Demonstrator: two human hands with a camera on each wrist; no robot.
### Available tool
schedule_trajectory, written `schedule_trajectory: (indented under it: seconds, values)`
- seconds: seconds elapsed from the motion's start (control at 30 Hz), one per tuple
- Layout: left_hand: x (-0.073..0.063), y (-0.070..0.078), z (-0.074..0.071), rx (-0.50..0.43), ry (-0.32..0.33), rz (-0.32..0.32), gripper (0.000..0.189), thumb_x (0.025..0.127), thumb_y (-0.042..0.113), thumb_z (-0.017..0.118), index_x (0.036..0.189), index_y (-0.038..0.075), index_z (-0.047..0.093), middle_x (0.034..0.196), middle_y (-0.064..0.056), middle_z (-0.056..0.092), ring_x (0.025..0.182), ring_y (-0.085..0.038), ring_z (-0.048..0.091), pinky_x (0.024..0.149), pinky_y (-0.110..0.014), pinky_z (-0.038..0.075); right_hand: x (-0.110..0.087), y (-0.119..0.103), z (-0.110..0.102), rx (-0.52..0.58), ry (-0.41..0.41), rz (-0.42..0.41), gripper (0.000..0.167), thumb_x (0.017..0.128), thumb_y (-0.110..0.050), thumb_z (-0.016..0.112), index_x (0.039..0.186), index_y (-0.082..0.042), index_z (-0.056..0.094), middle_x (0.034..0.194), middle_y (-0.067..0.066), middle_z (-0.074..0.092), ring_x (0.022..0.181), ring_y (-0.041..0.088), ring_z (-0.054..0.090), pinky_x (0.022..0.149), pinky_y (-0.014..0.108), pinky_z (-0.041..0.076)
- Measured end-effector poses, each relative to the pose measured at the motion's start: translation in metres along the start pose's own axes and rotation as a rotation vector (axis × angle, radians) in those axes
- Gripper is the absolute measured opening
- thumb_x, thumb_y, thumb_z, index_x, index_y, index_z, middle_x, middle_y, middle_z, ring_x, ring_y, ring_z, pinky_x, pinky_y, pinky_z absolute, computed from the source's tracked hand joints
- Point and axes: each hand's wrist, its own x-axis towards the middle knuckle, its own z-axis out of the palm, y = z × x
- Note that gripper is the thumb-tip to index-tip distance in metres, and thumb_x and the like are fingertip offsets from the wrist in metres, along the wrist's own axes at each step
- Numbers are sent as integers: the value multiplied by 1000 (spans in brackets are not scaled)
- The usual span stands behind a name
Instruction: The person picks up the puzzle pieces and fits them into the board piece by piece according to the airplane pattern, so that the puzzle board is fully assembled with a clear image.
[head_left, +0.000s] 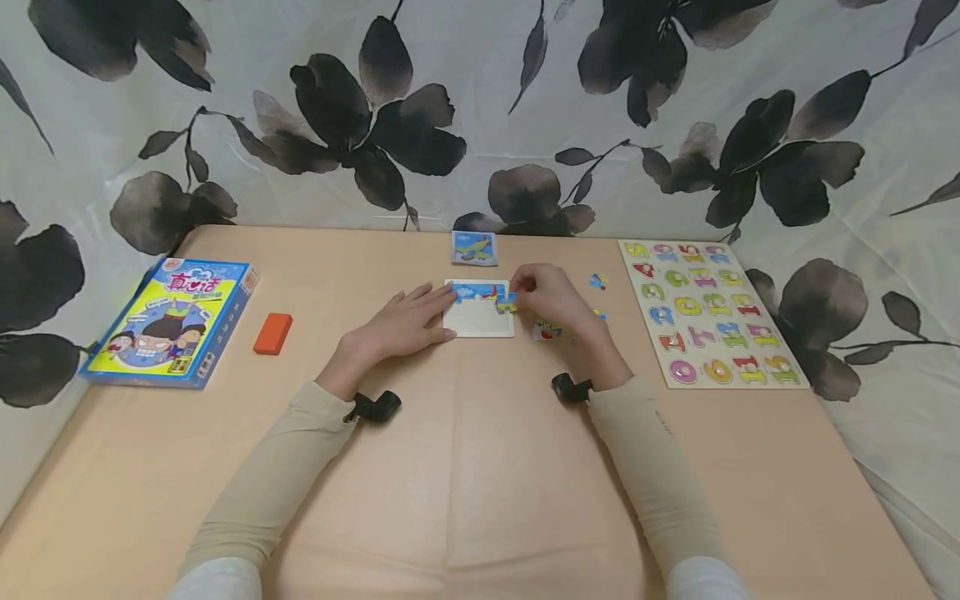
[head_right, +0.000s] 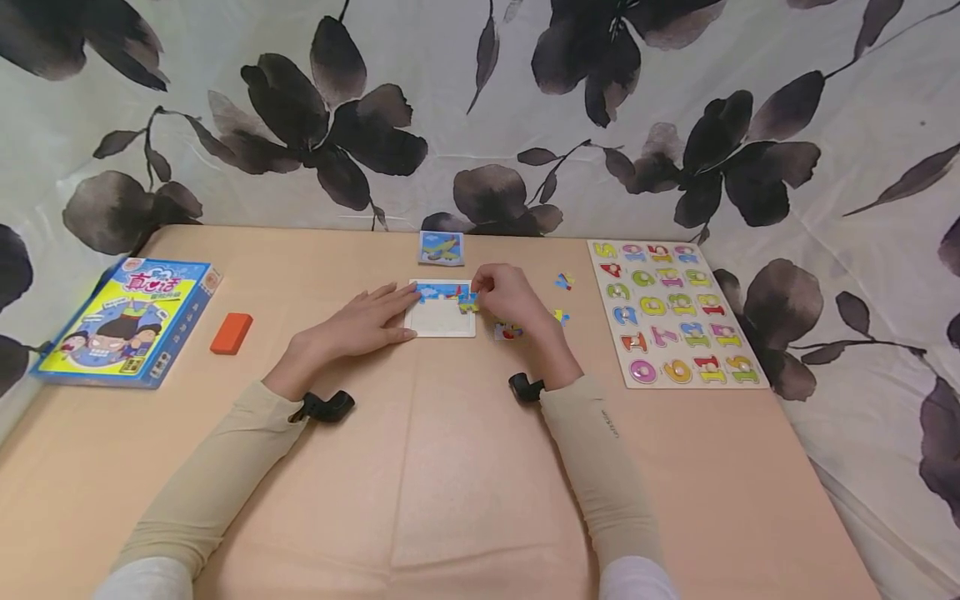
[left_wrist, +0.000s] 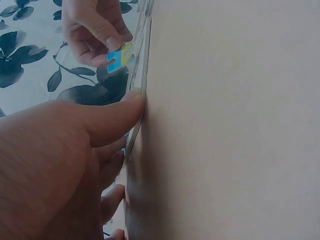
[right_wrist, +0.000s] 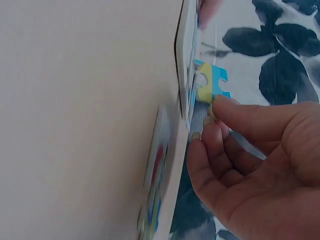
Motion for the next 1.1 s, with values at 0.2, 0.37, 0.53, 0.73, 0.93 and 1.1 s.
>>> schedule_trajectory:
  seconds: [0.2, 0.37, 0.53, 0.73, 0.93, 1.1]
  values:
    - [0, -1, -1, -6, 1, -3, 72, 100, 48, 52, 159, 17, 24, 168, 1, 18, 157, -31, 10, 123, -62, 8, 8, -11, 17, -8, -12, 7, 10, 92, -4, 60, 96, -4, 69, 86, 8, 56, 84, 22, 50, 67, 28, 40]
    - [0, -1, -1, -4, 12, -1, 72, 100, 48, 52, 159, 17, 25, 168, 0, 20, 156, -32, 11, 122, -63, 9, 13, -22, 28, 1, -12, 54, 5, 90, -9, 68, 93, -6, 67, 86, 8, 58, 82, 22, 51, 66, 28, 42]
    - [0, 0, -2, -1, 12, 3, 72, 100, 47, 53, 159, 16, 26, 167, 0, 20, 156, -33, 12, 122, -64, 10, 18, -28, 36, 25, -28, 67, 7, 88, -11, 71, 90, -5, 67, 79, 6, 59, 70, 18, 53, 59, 24, 42]
    - [1, 1, -1, -5, 11, 2, 72, 100, 49, 52, 159, 17, 26, 167, 0, 22, 156, -32, 12, 122, -63, 10, 24, -29, 45, 28, -37, 74, 11, 86, -11, 73, 81, -6, 66, 65, 0, 58, 57, 12, 52, 54, 21, 39]
    - [1, 1, -1, -10, 13, -6, 73, 100, 49, 53, 159, 18, 25, 167, 1, 22, 156, -32, 12, 122, -63, 10, 28, -32, 53, 11, -6, 108, 15, 86, -11, 73, 74, -7, 65, 63, 0, 57, 61, 15, 52, 55, 23, 38]
    - [0, 0, -2, -4, 17, -4, 73, 100, 48, 53, 159, 18, 24, 167, -1, 22, 156, -33, 12, 122, -63, 10, 31, -37, 59, -33, 23, 128, 16, 87, -11, 72, 73, -7, 64, 68, 1, 57, 66, 16, 51, 56, 23, 37]
